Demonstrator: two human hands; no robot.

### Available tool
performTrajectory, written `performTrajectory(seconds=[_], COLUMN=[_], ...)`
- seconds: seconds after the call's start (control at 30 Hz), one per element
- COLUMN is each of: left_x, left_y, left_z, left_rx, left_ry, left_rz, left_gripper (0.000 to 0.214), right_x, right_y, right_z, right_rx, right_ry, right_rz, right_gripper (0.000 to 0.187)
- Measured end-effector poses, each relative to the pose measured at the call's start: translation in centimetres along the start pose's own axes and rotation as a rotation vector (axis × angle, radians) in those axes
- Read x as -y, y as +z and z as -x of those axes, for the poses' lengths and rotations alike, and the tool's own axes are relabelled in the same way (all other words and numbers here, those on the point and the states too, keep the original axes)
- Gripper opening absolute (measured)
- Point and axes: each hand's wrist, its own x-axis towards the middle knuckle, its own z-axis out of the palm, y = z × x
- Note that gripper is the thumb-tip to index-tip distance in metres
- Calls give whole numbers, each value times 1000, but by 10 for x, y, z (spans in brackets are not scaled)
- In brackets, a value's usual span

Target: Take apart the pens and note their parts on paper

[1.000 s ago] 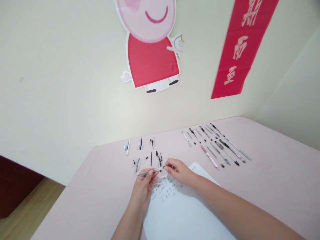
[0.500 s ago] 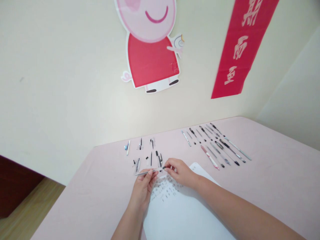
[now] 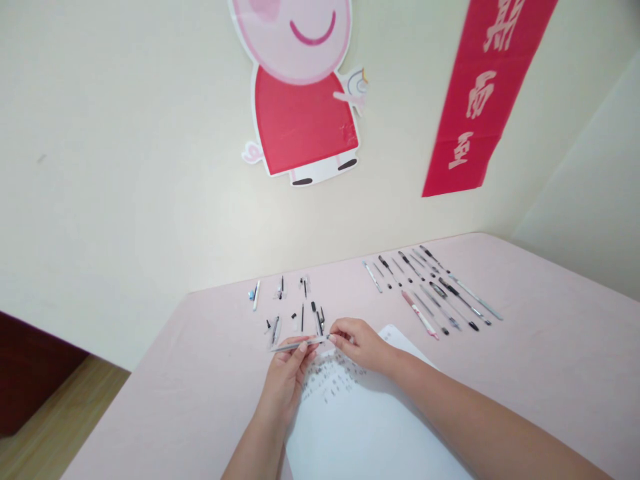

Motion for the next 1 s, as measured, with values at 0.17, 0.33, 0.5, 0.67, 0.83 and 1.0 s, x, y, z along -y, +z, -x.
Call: performTrajectory(seconds=[0.17,0.33,0.5,0.67,0.83,1.0], left_x=[-1,-2,-1,1,0,-1], left_y=[2,4,2,0,2,4], left_z=[2,2,1,-1,0,2], left_rx=[-3,11,2,1,-7,-16], left_ry=[-9,-16,-17,-9,-6,-20], left_rz=[-3,-2,25,23,25,15], left_gripper=[23,22,19,16,15,17], right_x=[-2,-4,-5,-4,-1,-1], right_y=[2,5,6,4,3,4], right_z=[-1,0,0,-1,-1,-1], right_rx=[32,59,80,25,-8,21], right_ry=[28,89,162,104,96,100], right_rz=[-23,-130,-286,-279,-239,-173], right_gripper=[32,43,49,40,22,28])
